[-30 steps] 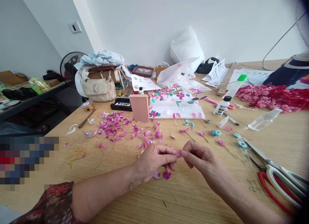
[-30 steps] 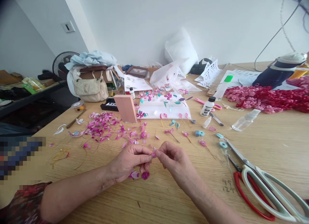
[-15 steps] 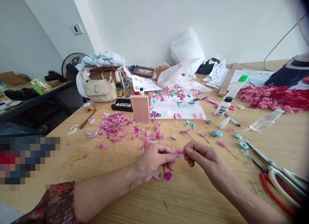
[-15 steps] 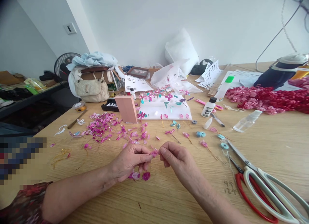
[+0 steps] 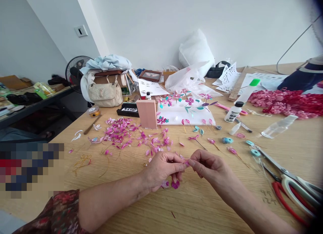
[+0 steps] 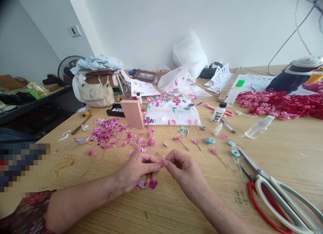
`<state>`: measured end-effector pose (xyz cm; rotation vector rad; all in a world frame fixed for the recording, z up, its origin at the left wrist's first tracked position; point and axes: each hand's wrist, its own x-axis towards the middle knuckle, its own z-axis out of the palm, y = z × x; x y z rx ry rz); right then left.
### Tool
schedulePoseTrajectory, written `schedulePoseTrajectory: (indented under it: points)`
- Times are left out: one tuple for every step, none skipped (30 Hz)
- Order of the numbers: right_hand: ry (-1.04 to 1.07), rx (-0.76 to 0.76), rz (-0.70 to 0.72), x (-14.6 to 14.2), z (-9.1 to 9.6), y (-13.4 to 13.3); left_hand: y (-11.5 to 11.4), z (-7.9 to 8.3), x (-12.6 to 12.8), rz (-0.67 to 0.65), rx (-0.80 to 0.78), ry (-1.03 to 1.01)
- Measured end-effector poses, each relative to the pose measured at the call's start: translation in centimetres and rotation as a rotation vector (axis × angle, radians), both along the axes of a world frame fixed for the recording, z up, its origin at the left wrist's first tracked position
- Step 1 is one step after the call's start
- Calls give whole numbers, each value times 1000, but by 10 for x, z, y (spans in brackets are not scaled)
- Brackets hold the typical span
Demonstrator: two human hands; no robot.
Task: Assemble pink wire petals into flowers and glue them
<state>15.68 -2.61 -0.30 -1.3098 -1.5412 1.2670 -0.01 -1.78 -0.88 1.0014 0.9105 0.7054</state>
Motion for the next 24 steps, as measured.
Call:
schedulePoseTrajectory:
  points:
    - [-3,12,-6,0,0,-1,0,-1,0,-3,-1,-8]
    - [-9,20,-10,1,0,-1,-1,-2,0,-5,-1,-16]
    - [-17,23,-14,1,0,-2,-1,-3,0,-8,-2,-23]
    - [-26,26,-17,2,1,-2,-1,-4,0,-13,-2,-25]
    - [-34,27,-19,2,1,-3,-1,-5,-1,-18,1,-19]
    - [-41,32,-22,2,2,-2,-2,-5,-1,-23,7,-7]
    - [-43,38,-19,2,3,-2,-2,-6,-1,-24,13,10]
    - [-41,45,-11,2,4,-2,-2,-7,-2,-29,18,28]
    - [-41,50,-4,2,5,-1,-1,-8,-2,-30,22,41]
    - [-40,50,5,2,5,0,-1,-9,-2,-28,26,48]
    - [-41,47,15,2,6,1,-1,-10,-3,-24,30,47]
    - [-41,42,26,3,5,2,-1,-11,-3,-22,32,42]
    - [-44,33,40,4,5,3,-1,-12,-2,-18,32,35]
    - [-50,25,55,5,4,4,-1,-13,-2,-14,29,30]
    - [-60,19,72,6,3,4,-1,-13,-2,-9,23,27]
    - [-73,16,86,7,1,4,-1,-13,-1,-7,16,24]
    - [-89,17,99,9,-1,4,-2,-13,-1,-9,6,23]
    - [-107,22,110,10,-4,4,-2,-12,-1,-11,-2,21]
    - [-125,31,120,12,-7,4,-2,-11,-1,-14,-6,19]
    - [-140,43,129,13,-10,4,-2,-11,-1,-20,-6,17]
    - [-154,55,136,15,-13,3,-2,-10,-1,-27,-4,14]
    - [-165,65,141,17,-16,3,-2,-9,-1,-33,-2,11]
    - [-176,71,149,18,-19,4,-1,-8,-2,-43,-1,7]
    - [-184,73,159,20,-22,4,-1,-7,-2,-56,-2,2]
